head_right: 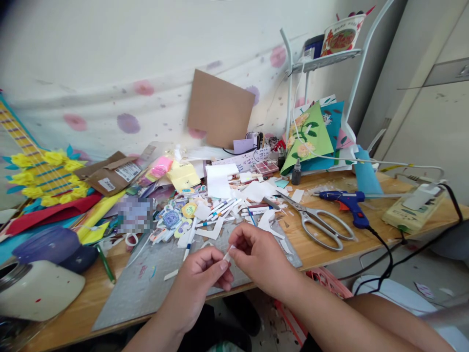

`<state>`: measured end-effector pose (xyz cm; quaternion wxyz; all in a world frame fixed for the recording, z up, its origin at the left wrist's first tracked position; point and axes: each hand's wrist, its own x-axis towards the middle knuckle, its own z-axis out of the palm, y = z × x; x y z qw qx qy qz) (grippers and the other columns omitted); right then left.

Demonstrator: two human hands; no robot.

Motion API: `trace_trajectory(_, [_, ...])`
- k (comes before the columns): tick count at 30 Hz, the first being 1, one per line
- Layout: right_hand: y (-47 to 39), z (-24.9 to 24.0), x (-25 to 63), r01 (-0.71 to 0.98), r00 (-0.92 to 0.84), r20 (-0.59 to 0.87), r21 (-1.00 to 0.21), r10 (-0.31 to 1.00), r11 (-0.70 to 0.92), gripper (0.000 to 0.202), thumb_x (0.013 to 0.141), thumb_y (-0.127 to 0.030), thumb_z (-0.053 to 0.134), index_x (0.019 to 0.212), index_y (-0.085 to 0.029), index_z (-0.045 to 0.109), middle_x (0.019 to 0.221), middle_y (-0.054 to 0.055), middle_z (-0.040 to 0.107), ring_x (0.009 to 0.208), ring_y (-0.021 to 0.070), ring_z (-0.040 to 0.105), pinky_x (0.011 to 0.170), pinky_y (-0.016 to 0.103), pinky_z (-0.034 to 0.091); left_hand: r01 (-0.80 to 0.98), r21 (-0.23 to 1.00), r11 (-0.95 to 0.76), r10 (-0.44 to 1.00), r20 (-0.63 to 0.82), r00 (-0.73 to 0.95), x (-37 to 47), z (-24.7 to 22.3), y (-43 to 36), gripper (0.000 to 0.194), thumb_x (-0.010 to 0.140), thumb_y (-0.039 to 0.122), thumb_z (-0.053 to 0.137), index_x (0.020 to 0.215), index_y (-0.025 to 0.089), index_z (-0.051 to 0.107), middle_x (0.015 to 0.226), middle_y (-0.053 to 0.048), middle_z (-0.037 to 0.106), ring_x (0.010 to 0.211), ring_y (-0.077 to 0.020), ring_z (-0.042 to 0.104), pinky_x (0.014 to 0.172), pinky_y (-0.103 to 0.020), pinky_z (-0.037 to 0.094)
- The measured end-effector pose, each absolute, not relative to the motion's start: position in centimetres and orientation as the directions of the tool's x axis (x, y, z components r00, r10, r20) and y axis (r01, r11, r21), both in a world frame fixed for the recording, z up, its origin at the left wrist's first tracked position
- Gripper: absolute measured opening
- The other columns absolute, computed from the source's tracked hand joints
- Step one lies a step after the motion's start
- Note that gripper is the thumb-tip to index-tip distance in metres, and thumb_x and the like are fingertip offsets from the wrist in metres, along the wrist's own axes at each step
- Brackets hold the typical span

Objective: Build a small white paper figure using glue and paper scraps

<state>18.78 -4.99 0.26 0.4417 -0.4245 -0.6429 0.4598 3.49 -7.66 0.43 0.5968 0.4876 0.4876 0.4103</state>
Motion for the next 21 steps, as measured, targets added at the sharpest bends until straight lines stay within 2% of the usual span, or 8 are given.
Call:
trace_trajectory(7, [-5.0,0.3,19.4,0.181,-0.252,0.198,-0.952,0.947,0.248,0.004,0.071,-0.019,0.057,0.075,-0.018,0.056,0.065,-0.002,0.056,0.061,0.0128,0.054,0.058,0.024,0.045,-0.031,0.975,0.218,0.951,-0.205,0.232,3.2,0.3,-7.7,0.015,0.074,0.025,0.062,0.065,0.015,0.057,0.058,-0.003,0.065,0.052,-0.0123,0.058,0.056,-0.024,0.047])
trace_trajectory(10, [-5.4,0.1,19.2,0.237,-0.243,0.207,-0.935,0.948,0.265,0.004,0.072,-0.021,0.056,0.076,-0.018,0.056,0.065,-0.001,0.057,0.061,0.0130,0.055,0.056,0.024,0.047,-0.018,0.982,0.187,0.955,-0.178,0.238,3.5,0.3,-7.6,0.013,0.071,0.026,0.066,0.072,0.014,0.061,0.066,-0.002,0.065,0.059,-0.0137,0.060,0.061,-0.026,0.049])
trace_trajectory(13, [-5.7,0.1,19.2,0.336,-0.238,0.220,-0.895,0.946,0.292,0.004,0.076,-0.021,0.054,0.078,-0.018,0.056,0.065,0.000,0.060,0.061,0.0136,0.058,0.056,0.023,0.049,-0.023,0.985,0.168,0.965,-0.160,0.206,4.2,-0.1,-7.3,0.016,0.071,0.028,0.068,0.073,0.014,0.061,0.066,0.000,0.063,0.059,-0.0131,0.060,0.060,-0.025,0.048])
trace_trajectory(15, [-5.5,0.2,20.2,0.430,-0.253,0.240,-0.840,0.937,0.332,0.005,0.078,-0.021,0.053,0.079,-0.019,0.057,0.068,0.001,0.063,0.063,0.0142,0.060,0.058,0.023,0.050,-0.031,0.985,0.172,0.968,-0.163,0.191,4.8,-0.4,-7.1,0.018,0.073,0.030,0.067,0.069,0.014,0.059,0.061,0.000,0.062,0.053,-0.0118,0.058,0.056,-0.024,0.047])
trace_trajectory(17, [-4.7,0.3,22.7,0.547,-0.276,0.266,-0.747,0.924,0.378,0.006,0.077,-0.023,0.056,0.082,-0.020,0.060,0.079,0.002,0.066,0.073,0.0166,0.062,0.067,0.026,0.051,-0.053,0.980,0.192,0.965,-0.179,0.190,5.1,-0.7,-6.7,0.020,0.072,0.030,0.067,0.066,0.014,0.058,0.058,0.000,0.062,0.049,-0.0109,0.056,0.053,-0.023,0.045])
trace_trajectory(19, [-3.4,0.1,26.4,0.682,-0.268,0.283,-0.619,0.921,0.389,0.013,0.075,-0.026,0.060,0.087,-0.022,0.063,0.096,0.007,0.067,0.090,0.0227,0.061,0.083,0.034,0.047,-0.093,0.972,0.214,0.964,-0.195,0.180,5.3,-0.7,-6.3,0.021,0.071,0.031,0.069,0.065,0.014,0.058,0.057,0.000,0.062,0.048,-0.0103,0.055,0.052,-0.022,0.045])
trace_trajectory(21, [-1.8,-0.6,30.4,0.822,-0.169,0.286,-0.488,0.943,0.295,0.018,0.077,-0.024,0.055,0.091,-0.017,0.064,0.104,0.015,0.065,0.100,0.0310,0.057,0.090,0.045,0.040,-0.153,0.961,0.230,0.966,-0.206,0.157,5.2,-0.7,-5.9,0.022,0.070,0.032,0.070,0.066,0.014,0.058,0.056,0.001,0.061,0.047,-0.0093,0.054,0.051,-0.022,0.044])
